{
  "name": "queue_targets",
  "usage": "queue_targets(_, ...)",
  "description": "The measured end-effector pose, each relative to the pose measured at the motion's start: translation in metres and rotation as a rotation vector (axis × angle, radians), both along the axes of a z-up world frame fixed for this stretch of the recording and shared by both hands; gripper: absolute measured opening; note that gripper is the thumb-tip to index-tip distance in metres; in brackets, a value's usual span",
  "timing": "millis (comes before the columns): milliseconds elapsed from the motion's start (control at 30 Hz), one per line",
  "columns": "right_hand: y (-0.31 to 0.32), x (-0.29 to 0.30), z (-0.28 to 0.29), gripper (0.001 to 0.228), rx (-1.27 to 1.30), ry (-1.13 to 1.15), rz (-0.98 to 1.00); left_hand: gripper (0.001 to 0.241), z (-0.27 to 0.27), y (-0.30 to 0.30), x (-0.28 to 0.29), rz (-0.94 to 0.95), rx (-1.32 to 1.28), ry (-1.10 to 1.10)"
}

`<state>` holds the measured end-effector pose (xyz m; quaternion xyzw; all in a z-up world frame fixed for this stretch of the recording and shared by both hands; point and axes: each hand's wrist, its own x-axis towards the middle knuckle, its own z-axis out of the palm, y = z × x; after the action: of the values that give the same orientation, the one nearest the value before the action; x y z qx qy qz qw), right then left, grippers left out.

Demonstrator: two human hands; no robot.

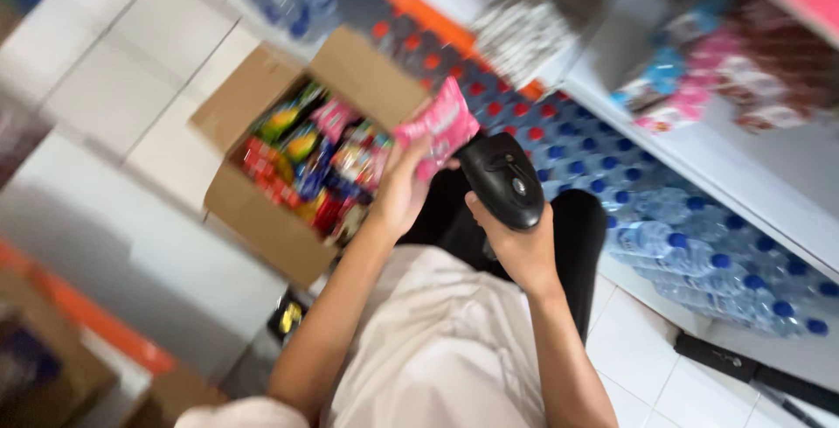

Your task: The person uses a handheld barcode scanner to scan various snack items and chocolates from a cardboard box and then places some items onto store shelves.

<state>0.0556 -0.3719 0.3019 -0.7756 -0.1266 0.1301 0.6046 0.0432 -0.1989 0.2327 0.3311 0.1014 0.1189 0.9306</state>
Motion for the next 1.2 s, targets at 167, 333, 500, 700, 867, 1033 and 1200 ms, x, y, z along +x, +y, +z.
queue_targets(167, -0.035, 0.033, 0.028, 0.026, 0.522, 0.042, -0.247, 0.056, 0.099, -0.042, 0.034, 0.107, 1.156, -0.348)
queue_targets(333, -0.073, 0.066, 0.087, 0.015, 0.720, -0.152, -0.450, 0.056, 0.206, -0.088, 0.112, 0.204, 1.236, -0.616)
queue_targets(500, -0.101, 0.075, 0.117, 0.010, 0.814, -0.268, -0.457, 0.049, 0.271, -0.136, 0.214, 0.401, 1.454, -0.913)
queue_targets(700, -0.117, 0.066, 0.117, 0.015, 0.776, -0.236, -0.474, 0.038, 0.288, -0.170, 0.276, 0.033, 1.716, -0.807)
queue_targets(867, -0.121, 0.068, 0.105, 0.023, 0.682, -0.141, -0.522, 0.022, 0.264, -0.152, 0.240, 0.239, 1.545, -0.898)
queue_targets(1033, -0.091, 0.079, 0.059, 0.016, 0.529, -0.034, -0.313, 0.015, 0.155, -0.080, 0.156, 0.284, 1.385, -0.662)
queue_targets(1200, -0.029, 0.057, -0.023, 0.018, 0.511, 0.384, -0.147, 0.023, -0.032, 0.030, 0.065, 0.235, 1.203, 0.087)
